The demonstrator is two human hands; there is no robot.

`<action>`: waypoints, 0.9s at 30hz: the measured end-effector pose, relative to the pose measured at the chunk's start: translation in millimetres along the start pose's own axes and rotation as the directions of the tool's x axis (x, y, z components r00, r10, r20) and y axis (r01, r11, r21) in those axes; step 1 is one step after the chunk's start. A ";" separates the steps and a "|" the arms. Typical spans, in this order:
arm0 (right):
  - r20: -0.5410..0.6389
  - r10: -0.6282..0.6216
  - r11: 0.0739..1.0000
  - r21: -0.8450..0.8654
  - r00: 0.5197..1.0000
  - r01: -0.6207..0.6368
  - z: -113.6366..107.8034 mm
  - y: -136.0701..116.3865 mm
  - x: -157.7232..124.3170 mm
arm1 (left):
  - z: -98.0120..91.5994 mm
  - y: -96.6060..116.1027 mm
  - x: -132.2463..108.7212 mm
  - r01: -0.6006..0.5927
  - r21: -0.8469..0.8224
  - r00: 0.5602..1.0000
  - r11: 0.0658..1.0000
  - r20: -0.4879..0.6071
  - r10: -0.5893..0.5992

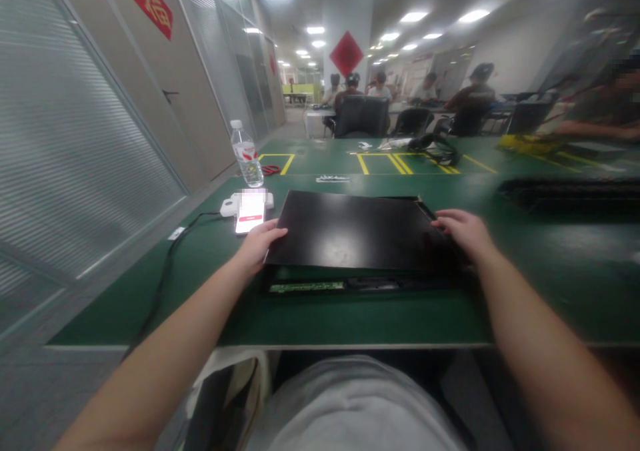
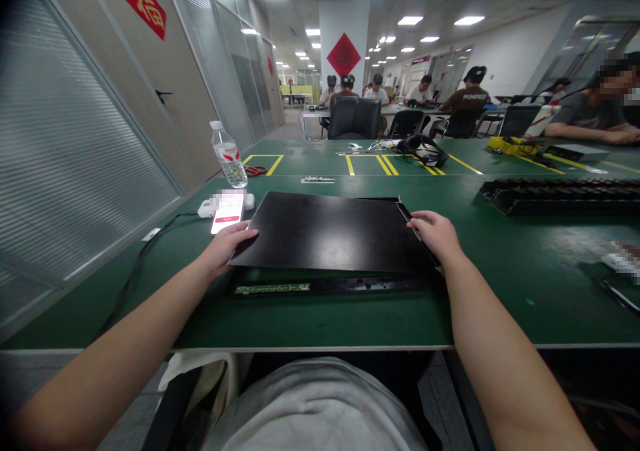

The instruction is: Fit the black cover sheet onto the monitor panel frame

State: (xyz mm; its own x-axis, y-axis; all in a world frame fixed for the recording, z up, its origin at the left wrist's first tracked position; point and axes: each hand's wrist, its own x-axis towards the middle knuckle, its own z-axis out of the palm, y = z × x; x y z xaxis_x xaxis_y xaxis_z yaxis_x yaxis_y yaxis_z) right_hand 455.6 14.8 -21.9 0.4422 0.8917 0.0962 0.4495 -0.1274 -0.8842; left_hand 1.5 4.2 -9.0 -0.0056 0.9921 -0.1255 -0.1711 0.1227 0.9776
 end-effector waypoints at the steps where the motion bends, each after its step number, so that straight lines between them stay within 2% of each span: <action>1: -0.012 0.005 1.000 0.001 1.000 -0.005 -0.3 0.7 0.4 | 0.3 0.0 0.3 0.003 -0.001 1.000 1.000 -0.002 -0.003; 4: -0.034 0.021 1.000 0.000 0.999 -0.021 -1.9 6.3 4.4 | 0.4 -0.1 1.9 0.006 -0.020 1.000 1.000 -0.005 -0.006; 11: -0.134 -0.027 0.989 -0.149 0.991 0.006 -6.2 24.0 17.5 | -3.1 -1.8 6.8 -0.022 -0.052 1.000 0.998 0.016 0.023; 27: -0.095 -0.026 0.984 -0.177 0.995 0.009 -5.2 13.9 10.9 | -0.4 5.3 3.2 0.037 -0.059 0.999 0.998 0.003 -0.036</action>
State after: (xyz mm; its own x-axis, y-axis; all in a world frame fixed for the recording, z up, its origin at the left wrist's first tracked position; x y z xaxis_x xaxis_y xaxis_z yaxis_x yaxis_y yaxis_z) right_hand 470.6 20.5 -30.8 0.5017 0.8497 0.1621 0.5839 -0.1944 -0.7882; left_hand 0.2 8.0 -4.4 0.0033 0.9870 -0.1606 -0.2295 0.1571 0.9606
